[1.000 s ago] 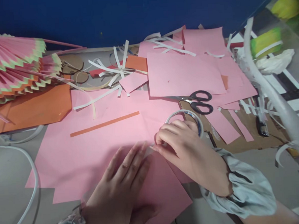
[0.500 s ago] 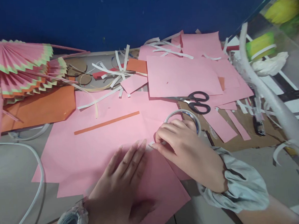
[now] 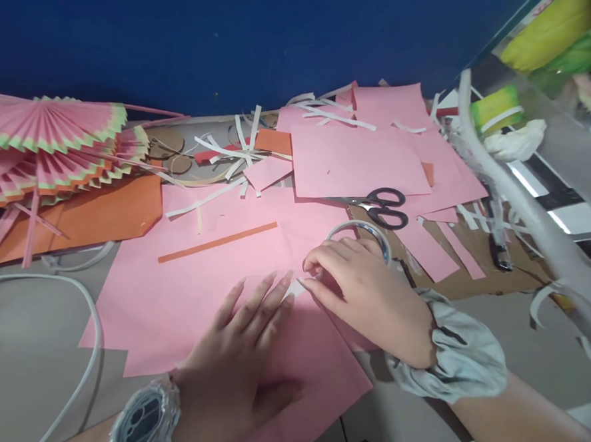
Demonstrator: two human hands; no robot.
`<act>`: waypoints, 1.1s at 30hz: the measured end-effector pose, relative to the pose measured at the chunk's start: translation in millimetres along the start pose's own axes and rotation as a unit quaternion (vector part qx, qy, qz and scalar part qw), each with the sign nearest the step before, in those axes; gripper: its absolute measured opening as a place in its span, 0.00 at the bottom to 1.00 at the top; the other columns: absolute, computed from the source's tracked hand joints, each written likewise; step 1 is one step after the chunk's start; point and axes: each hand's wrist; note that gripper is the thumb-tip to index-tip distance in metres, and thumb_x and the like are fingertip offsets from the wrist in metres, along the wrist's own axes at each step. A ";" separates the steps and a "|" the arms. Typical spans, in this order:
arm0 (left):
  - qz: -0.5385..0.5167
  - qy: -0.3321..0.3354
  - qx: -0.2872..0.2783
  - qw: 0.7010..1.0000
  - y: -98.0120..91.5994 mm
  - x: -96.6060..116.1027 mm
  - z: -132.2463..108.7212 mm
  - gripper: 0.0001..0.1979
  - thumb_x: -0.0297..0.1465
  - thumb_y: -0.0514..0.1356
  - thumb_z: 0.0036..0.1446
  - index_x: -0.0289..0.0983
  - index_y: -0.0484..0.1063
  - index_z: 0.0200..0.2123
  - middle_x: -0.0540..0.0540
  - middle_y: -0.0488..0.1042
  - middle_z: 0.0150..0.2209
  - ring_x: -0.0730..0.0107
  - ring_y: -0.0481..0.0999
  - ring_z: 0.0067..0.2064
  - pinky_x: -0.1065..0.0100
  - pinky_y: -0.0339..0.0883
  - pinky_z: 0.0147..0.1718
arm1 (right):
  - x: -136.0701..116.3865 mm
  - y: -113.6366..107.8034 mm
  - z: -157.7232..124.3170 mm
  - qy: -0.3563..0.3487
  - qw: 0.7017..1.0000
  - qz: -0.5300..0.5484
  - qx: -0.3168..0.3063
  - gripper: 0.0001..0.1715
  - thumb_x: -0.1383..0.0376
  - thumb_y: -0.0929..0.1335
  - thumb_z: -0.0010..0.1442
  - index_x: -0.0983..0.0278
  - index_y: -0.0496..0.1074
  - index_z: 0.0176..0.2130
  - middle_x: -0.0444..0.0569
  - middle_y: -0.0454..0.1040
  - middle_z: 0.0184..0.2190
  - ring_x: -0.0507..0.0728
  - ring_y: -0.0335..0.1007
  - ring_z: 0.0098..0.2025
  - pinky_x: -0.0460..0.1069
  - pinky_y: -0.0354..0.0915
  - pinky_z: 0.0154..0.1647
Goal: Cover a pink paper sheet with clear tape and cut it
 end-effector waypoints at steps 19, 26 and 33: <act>-0.014 -0.011 -0.036 0.999 -3.8 1.2 0.5 0.39 0.51 0.49 0.57 0.34 0.46 0.64 0.41 0.37 0.67 0.51 0.36 0.66 0.51 0.31 0.61 | 2.2 -4.3 0.5 0.003 1.000 0.020 -0.013 0.05 0.66 0.63 0.60 0.61 0.65 0.31 0.43 0.70 0.33 0.55 0.61 0.39 0.54 0.51 0.44; -0.031 -0.027 0.002 0.999 -3.8 2.6 -1.4 0.41 0.49 0.53 0.56 0.30 0.43 0.64 0.40 0.43 0.66 0.55 0.42 0.66 0.53 0.36 0.62 | 1.4 -5.2 -1.3 0.005 1.000 0.024 -0.015 0.07 0.60 0.67 0.57 0.62 0.66 0.33 0.45 0.69 0.35 0.57 0.61 0.41 0.55 0.52 0.46; -0.174 -0.104 0.026 0.979 -14.4 1.1 0.0 0.31 0.35 0.60 0.56 0.38 0.50 0.59 0.43 0.63 0.56 0.63 0.60 0.57 0.60 0.59 0.55 | 5.9 -16.2 -5.8 -0.016 0.998 0.039 -0.039 0.05 0.62 0.65 0.60 0.61 0.66 0.33 0.45 0.69 0.36 0.58 0.61 0.42 0.57 0.53 0.47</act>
Point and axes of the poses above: each hand's wrist, its own z-axis towards the middle knuckle, its own y-axis out of the palm, x = y × z
